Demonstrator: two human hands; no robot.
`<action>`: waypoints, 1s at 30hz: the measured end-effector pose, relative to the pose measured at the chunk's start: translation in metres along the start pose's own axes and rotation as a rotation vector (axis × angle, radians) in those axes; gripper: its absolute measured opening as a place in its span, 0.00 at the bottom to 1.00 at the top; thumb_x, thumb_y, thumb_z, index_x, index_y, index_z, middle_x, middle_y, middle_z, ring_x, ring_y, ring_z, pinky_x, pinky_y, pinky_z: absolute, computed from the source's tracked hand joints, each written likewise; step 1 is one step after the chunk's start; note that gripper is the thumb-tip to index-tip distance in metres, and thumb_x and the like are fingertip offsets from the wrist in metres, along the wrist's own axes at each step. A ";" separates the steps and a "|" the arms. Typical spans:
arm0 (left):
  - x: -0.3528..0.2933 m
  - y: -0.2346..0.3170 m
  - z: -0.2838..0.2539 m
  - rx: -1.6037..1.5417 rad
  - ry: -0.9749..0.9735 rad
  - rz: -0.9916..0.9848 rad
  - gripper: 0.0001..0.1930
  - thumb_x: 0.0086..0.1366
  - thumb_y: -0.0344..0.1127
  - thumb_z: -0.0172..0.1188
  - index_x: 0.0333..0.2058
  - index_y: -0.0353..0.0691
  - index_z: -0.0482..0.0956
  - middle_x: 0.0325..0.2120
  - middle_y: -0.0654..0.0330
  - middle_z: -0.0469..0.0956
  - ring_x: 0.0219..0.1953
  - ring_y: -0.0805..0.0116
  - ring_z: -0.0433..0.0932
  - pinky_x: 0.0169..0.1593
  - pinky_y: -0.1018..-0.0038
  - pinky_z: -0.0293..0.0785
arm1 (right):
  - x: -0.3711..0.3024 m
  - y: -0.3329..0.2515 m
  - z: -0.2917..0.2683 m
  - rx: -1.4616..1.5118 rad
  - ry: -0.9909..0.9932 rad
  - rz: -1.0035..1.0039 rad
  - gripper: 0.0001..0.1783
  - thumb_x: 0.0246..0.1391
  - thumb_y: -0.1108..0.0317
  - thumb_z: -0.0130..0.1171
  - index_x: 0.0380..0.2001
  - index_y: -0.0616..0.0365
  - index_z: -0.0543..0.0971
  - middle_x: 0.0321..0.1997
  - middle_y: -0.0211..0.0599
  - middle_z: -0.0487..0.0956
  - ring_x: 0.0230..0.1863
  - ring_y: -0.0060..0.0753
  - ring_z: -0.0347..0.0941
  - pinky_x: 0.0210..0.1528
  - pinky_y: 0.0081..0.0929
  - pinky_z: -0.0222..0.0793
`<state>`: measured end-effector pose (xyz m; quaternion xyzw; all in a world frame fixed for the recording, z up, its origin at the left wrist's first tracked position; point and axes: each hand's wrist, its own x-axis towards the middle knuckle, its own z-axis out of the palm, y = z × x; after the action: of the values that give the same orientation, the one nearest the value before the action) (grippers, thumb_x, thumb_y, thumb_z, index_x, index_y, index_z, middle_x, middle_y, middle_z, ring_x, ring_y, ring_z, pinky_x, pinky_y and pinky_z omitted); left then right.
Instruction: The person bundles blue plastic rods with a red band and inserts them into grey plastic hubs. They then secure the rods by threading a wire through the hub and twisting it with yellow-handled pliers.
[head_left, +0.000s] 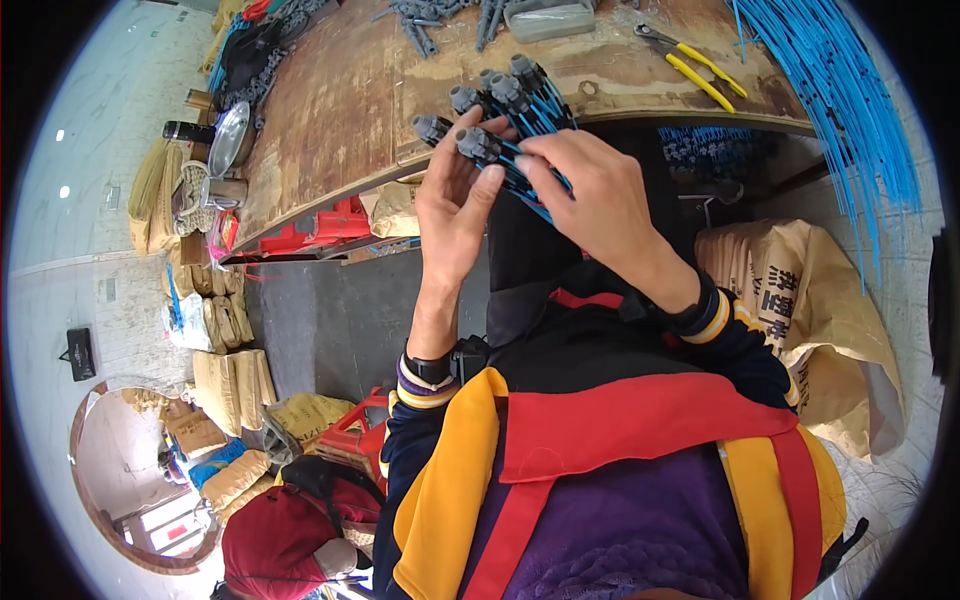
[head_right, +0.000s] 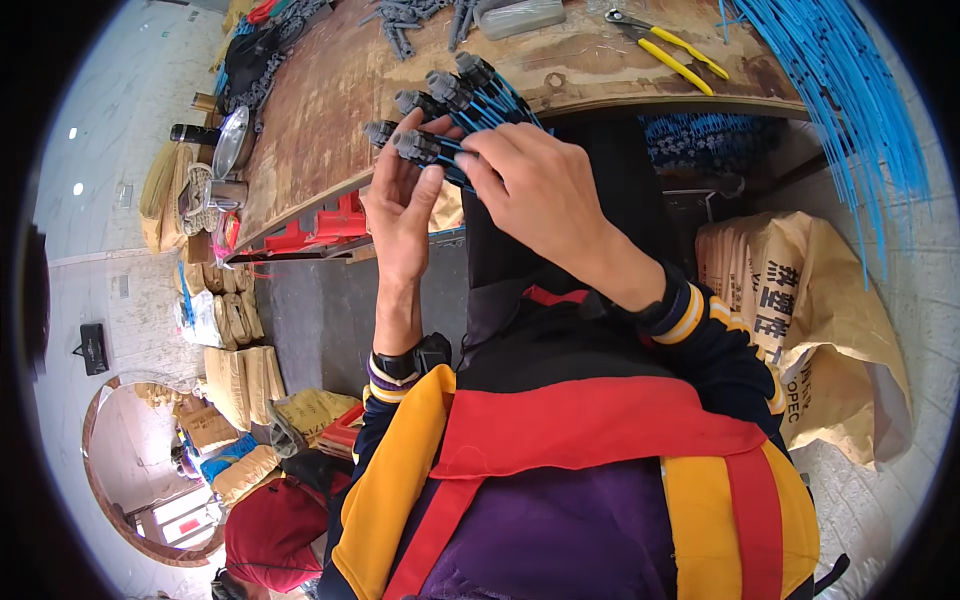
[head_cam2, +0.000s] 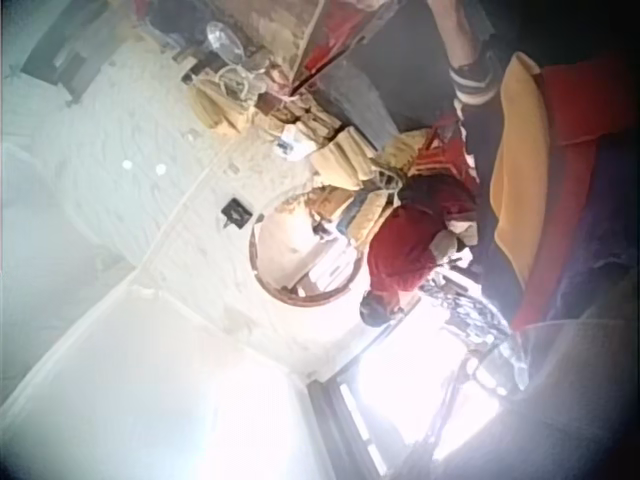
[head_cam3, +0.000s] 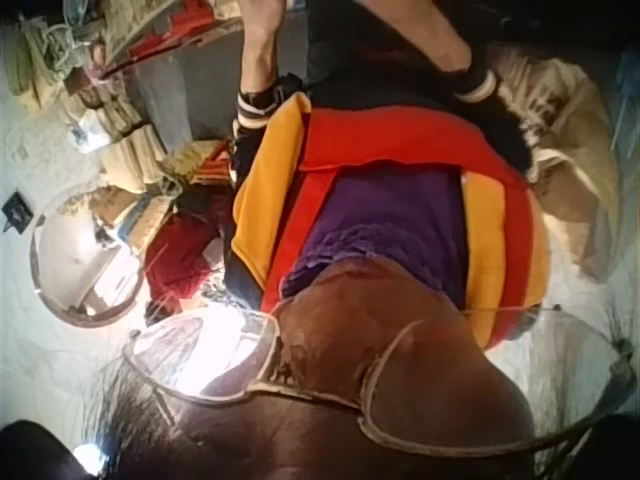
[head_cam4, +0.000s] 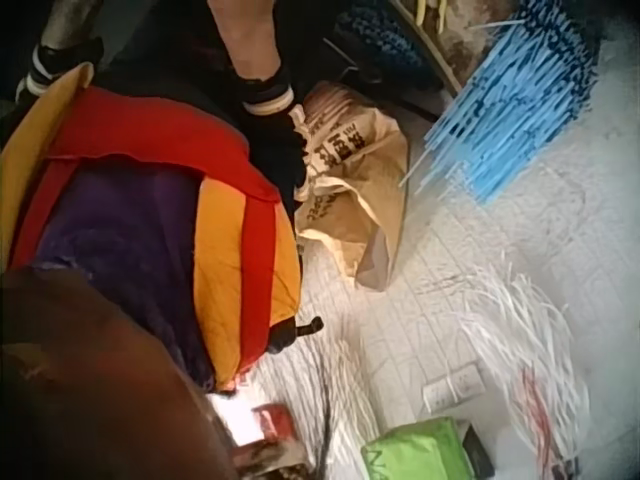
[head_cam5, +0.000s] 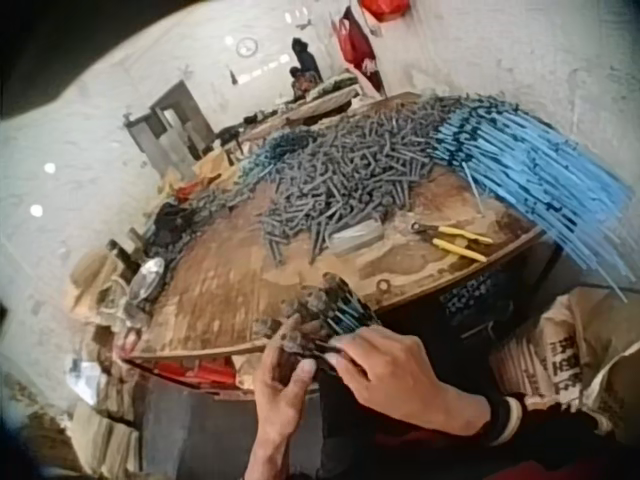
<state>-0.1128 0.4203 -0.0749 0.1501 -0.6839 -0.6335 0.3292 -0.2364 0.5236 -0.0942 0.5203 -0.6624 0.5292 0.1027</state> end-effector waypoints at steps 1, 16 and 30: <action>0.000 -0.001 0.000 -0.078 -0.004 0.006 0.26 0.66 0.21 0.54 0.62 0.32 0.62 0.56 0.50 0.71 0.58 0.65 0.71 0.61 0.71 0.65 | -0.004 -0.002 -0.002 0.014 0.012 -0.006 0.11 0.48 0.64 0.66 0.34 0.56 0.80 0.25 0.35 0.76 0.25 0.40 0.74 0.26 0.33 0.68; 0.019 -0.027 -0.028 0.054 0.283 0.084 0.23 0.73 0.38 0.48 0.62 0.32 0.63 0.56 0.51 0.71 0.56 0.65 0.71 0.57 0.69 0.69 | 0.002 0.001 0.011 -0.147 -0.023 -0.053 0.16 0.48 0.63 0.67 0.35 0.61 0.75 0.29 0.38 0.74 0.24 0.42 0.74 0.24 0.33 0.69; 0.018 -0.013 -0.069 0.278 0.171 -0.015 0.31 0.70 0.51 0.50 0.61 0.30 0.64 0.57 0.51 0.70 0.59 0.63 0.69 0.63 0.64 0.62 | 0.052 0.047 -0.013 0.478 -0.320 -0.120 0.11 0.60 0.66 0.55 0.34 0.66 0.75 0.32 0.40 0.74 0.36 0.40 0.73 0.39 0.31 0.67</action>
<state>-0.0847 0.3540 -0.0842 0.2527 -0.7333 -0.5203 0.3574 -0.3022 0.4993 -0.0806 0.6450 -0.4947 0.5743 -0.0972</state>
